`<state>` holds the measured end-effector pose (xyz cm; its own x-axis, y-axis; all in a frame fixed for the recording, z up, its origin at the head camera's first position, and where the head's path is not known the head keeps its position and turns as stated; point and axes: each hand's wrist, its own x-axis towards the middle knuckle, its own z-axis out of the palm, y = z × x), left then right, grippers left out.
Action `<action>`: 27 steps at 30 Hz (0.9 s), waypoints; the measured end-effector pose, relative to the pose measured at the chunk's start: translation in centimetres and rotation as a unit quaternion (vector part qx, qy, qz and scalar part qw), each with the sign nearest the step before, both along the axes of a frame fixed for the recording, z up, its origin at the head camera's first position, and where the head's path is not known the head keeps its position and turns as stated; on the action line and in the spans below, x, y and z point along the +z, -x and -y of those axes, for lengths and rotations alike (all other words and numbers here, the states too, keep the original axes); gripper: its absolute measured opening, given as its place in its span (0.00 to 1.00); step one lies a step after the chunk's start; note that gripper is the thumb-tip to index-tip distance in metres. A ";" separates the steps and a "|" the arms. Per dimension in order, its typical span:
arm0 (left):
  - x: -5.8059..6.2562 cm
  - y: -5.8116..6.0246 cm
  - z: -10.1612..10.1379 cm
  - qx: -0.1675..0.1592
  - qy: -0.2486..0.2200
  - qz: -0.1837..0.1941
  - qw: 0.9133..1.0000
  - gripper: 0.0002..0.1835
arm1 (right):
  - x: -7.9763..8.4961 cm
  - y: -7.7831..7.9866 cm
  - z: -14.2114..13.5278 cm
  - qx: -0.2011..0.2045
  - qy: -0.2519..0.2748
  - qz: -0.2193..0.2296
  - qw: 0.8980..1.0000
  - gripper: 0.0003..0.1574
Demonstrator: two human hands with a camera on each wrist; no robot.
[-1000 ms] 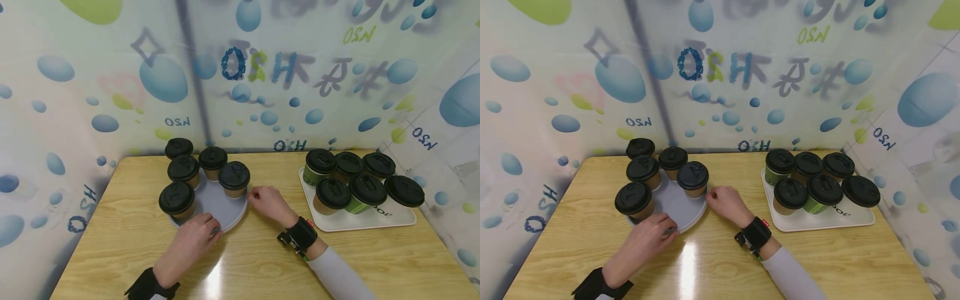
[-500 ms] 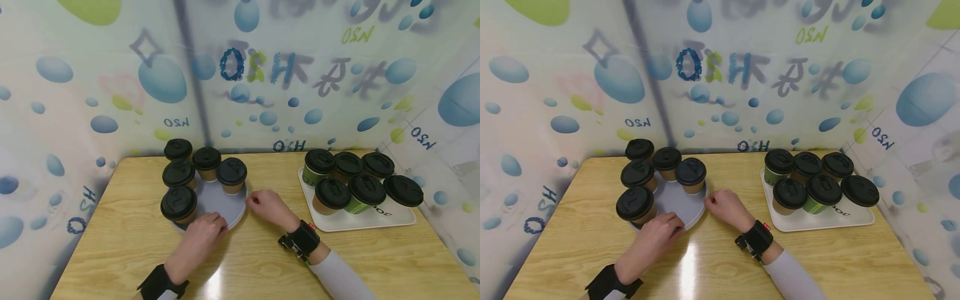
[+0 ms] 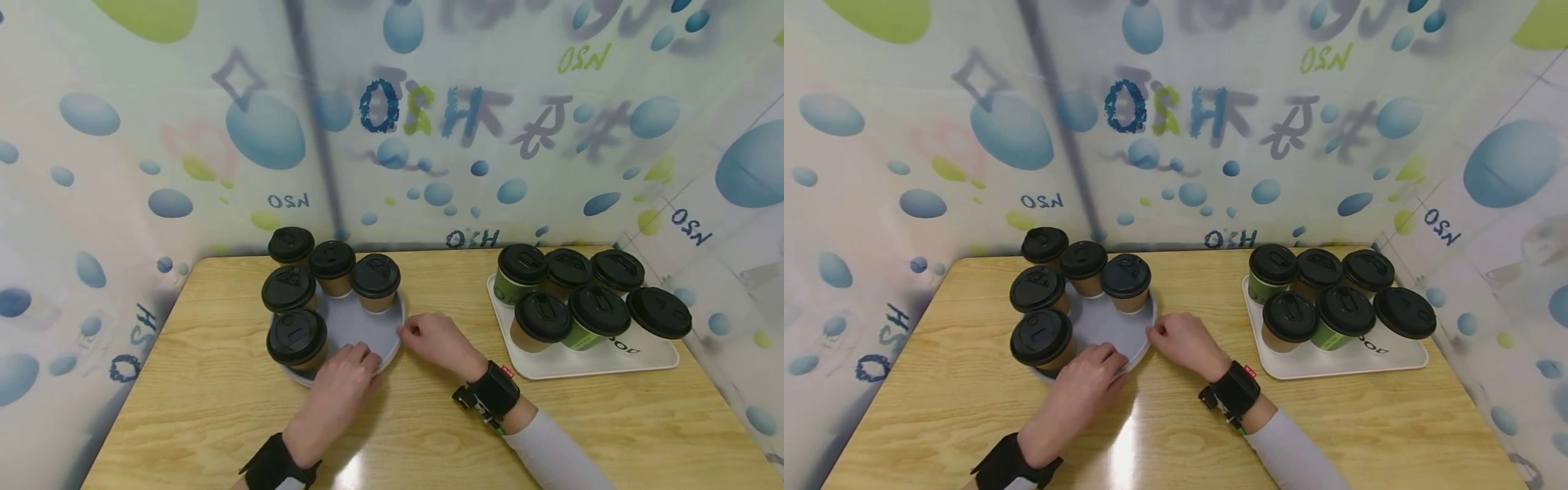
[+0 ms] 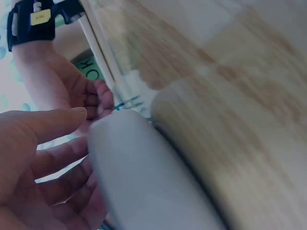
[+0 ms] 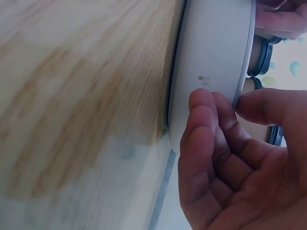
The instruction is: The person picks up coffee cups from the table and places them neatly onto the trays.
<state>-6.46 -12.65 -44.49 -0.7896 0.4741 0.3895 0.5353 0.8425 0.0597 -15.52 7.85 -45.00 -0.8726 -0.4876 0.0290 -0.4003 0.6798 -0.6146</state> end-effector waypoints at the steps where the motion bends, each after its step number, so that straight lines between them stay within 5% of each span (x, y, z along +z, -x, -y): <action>1: 0.1 -0.2 0.0 -0.003 -0.003 -0.004 1.000 0.14 | 0.0 0.0 0.0 -0.002 -0.001 -0.001 1.000 0.25; 11: 4.0 -1.1 0.0 -0.026 -0.041 -0.033 0.998 0.12 | -0.1 0.5 0.0 -0.009 -0.003 -0.007 1.000 0.25; 19: 8.2 0.5 1.1 -0.042 -0.064 -0.072 0.995 0.10 | -0.3 0.6 -0.1 -0.011 0.004 0.008 1.000 0.22; 27: 11.1 2.5 4.4 -0.001 -0.111 -0.078 0.991 0.09 | -0.1 0.8 -0.2 -0.022 0.005 0.009 1.000 0.24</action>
